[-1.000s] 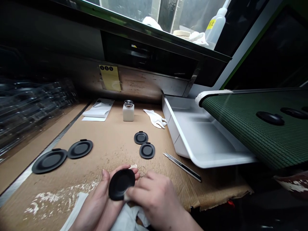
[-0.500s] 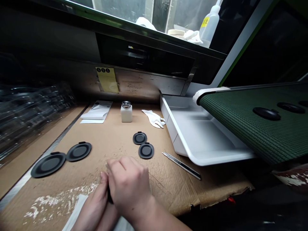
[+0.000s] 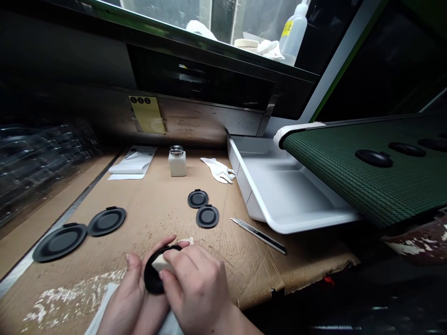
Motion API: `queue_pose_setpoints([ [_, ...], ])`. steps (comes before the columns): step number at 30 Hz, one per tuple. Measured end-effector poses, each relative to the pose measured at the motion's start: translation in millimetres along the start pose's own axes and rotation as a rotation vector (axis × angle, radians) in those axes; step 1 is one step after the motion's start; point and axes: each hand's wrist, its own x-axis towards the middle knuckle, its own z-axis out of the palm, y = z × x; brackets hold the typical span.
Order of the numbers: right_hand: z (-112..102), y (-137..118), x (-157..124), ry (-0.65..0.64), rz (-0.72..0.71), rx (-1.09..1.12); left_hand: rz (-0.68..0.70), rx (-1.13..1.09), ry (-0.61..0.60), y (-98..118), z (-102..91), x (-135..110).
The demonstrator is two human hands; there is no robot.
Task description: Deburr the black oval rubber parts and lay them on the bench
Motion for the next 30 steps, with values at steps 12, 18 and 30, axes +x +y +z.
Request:
queue_pose_setpoints([
  [12,-6,-1,1,-0.052,-0.054,-0.029,-0.013,0.003,-0.013,0,-1.5,5],
  [18,6,-8,9,-0.043,-0.151,-0.118,0.027,0.050,0.013,0,-2.0,3],
  [30,3,-6,10,-0.056,-0.222,-0.160,-0.013,0.017,0.016,-1,-1.9,5],
])
